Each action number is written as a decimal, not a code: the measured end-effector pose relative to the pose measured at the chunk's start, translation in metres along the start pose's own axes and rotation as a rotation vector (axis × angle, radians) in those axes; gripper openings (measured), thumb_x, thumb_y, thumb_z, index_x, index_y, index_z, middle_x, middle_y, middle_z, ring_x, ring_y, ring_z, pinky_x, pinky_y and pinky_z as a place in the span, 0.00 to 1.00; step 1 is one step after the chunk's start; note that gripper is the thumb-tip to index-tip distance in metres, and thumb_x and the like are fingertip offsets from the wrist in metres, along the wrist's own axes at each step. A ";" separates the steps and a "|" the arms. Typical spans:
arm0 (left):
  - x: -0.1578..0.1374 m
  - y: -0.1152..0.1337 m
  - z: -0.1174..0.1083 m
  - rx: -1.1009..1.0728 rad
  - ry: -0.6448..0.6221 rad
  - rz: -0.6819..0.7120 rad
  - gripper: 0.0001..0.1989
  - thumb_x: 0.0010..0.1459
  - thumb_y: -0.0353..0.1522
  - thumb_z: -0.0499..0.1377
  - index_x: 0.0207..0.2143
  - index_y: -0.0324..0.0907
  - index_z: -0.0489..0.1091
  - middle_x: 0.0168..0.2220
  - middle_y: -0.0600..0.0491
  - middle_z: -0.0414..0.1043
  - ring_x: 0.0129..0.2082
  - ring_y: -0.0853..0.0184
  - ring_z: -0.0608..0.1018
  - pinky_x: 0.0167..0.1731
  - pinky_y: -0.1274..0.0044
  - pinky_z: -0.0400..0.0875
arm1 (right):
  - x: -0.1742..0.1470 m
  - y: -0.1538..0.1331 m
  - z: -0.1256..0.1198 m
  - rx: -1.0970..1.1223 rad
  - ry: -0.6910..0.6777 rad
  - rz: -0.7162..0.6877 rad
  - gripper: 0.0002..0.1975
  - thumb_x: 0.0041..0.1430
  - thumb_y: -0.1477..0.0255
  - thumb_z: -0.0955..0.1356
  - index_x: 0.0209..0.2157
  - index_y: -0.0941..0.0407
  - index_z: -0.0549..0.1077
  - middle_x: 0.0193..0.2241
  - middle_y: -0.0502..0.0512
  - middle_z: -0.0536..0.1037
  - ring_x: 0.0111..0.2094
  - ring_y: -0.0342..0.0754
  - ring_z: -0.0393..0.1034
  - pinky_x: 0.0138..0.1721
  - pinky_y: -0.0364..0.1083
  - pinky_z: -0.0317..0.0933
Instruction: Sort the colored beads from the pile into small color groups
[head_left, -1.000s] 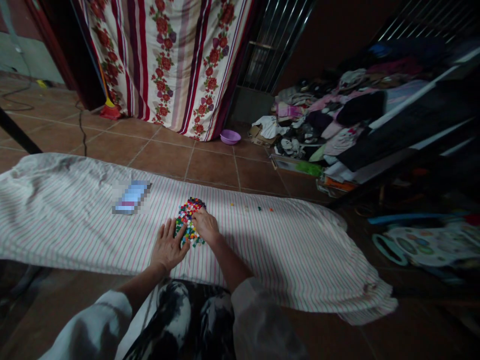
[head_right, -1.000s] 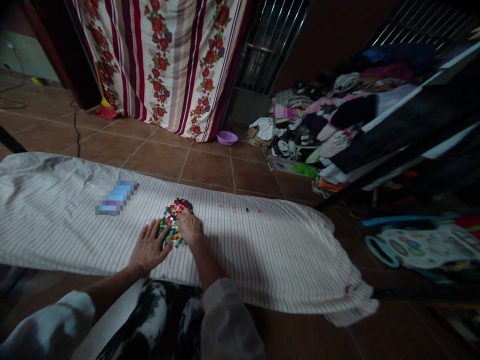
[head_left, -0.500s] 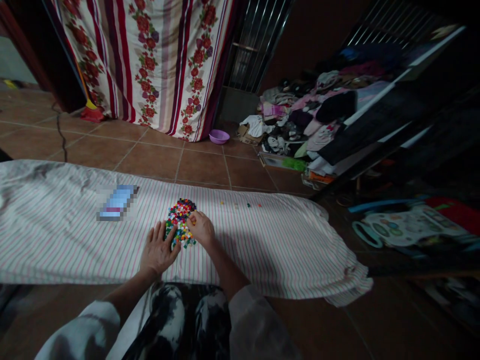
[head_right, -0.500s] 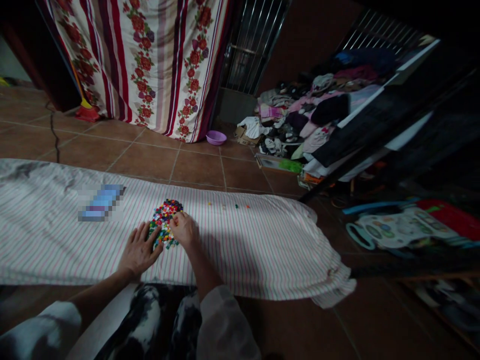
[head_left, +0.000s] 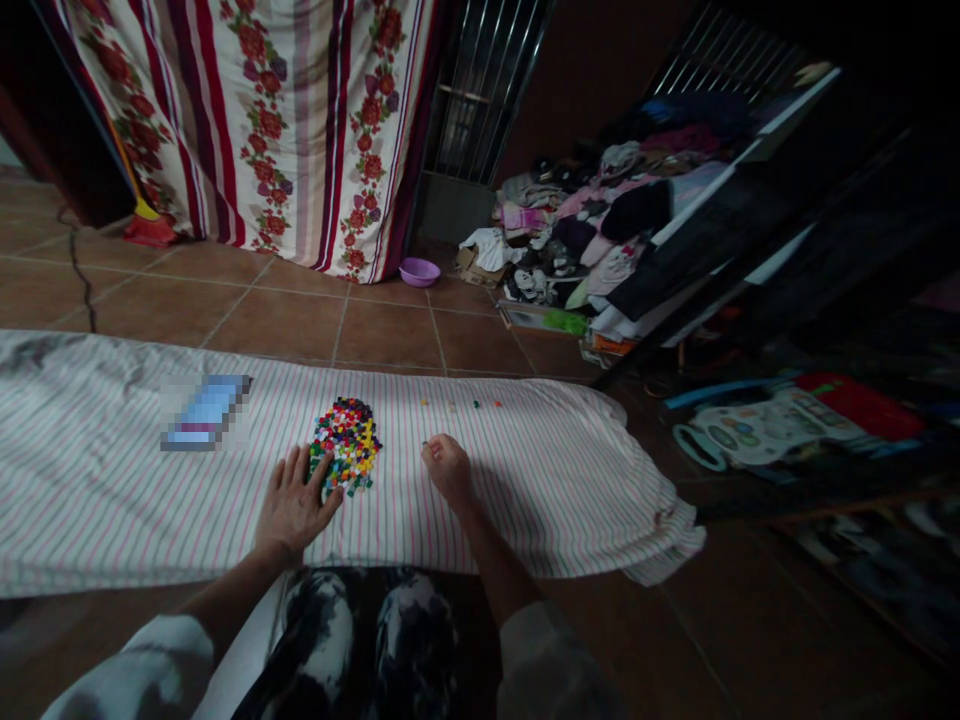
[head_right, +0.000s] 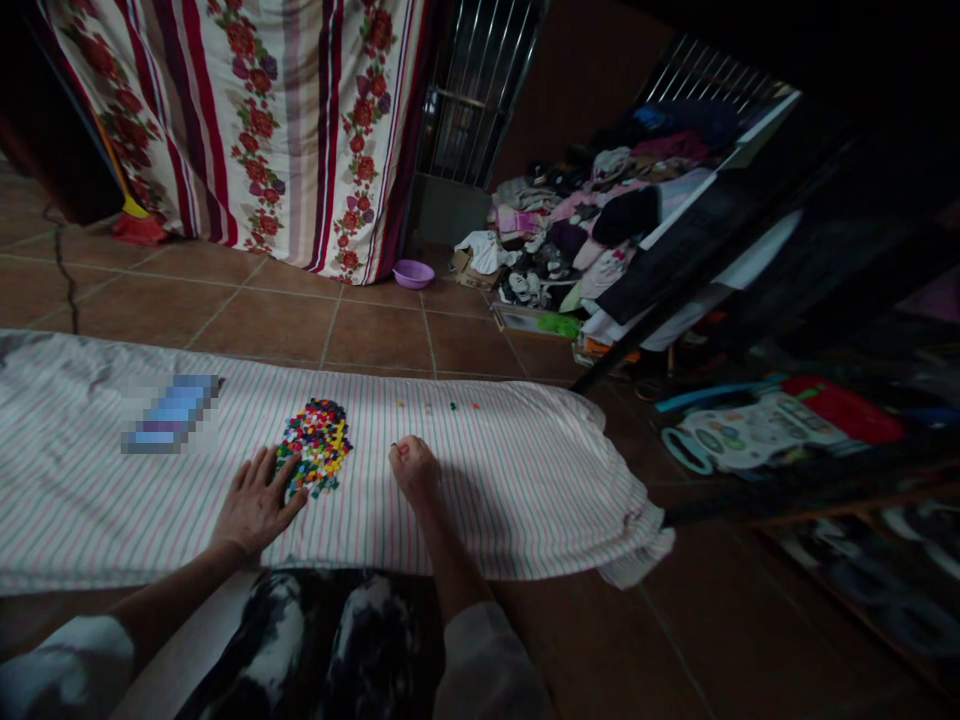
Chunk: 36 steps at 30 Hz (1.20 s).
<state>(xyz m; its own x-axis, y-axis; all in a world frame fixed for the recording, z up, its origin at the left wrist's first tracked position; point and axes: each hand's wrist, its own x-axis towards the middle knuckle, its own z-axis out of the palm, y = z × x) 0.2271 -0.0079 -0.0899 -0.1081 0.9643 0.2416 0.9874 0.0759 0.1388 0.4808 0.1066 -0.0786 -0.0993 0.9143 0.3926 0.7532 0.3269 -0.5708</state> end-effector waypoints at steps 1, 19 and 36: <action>0.000 0.000 0.000 0.004 0.004 0.003 0.31 0.57 0.46 0.52 0.61 0.44 0.61 0.65 0.40 0.54 0.66 0.49 0.55 0.61 0.59 0.51 | -0.001 0.005 -0.005 -0.012 0.006 0.011 0.07 0.55 0.70 0.61 0.27 0.55 0.68 0.26 0.51 0.74 0.26 0.43 0.66 0.31 0.42 0.57; 0.000 -0.001 0.001 0.037 0.023 0.008 0.31 0.57 0.46 0.52 0.60 0.44 0.61 0.64 0.41 0.56 0.65 0.50 0.57 0.61 0.59 0.53 | -0.005 0.027 -0.017 -0.114 -0.047 0.081 0.08 0.58 0.70 0.61 0.29 0.56 0.71 0.28 0.53 0.75 0.30 0.45 0.68 0.33 0.42 0.56; 0.000 -0.001 0.001 0.028 0.002 0.013 0.32 0.57 0.47 0.51 0.61 0.44 0.60 0.64 0.40 0.55 0.65 0.50 0.56 0.61 0.59 0.52 | 0.001 0.002 0.004 -0.155 -0.112 0.032 0.09 0.60 0.69 0.62 0.30 0.55 0.71 0.28 0.51 0.75 0.29 0.42 0.67 0.29 0.41 0.52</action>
<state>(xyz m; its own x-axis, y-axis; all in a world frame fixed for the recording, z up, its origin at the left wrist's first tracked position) 0.2262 -0.0076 -0.0909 -0.0951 0.9648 0.2451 0.9916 0.0701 0.1085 0.4791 0.1088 -0.0826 -0.1393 0.9474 0.2880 0.8474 0.2645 -0.4603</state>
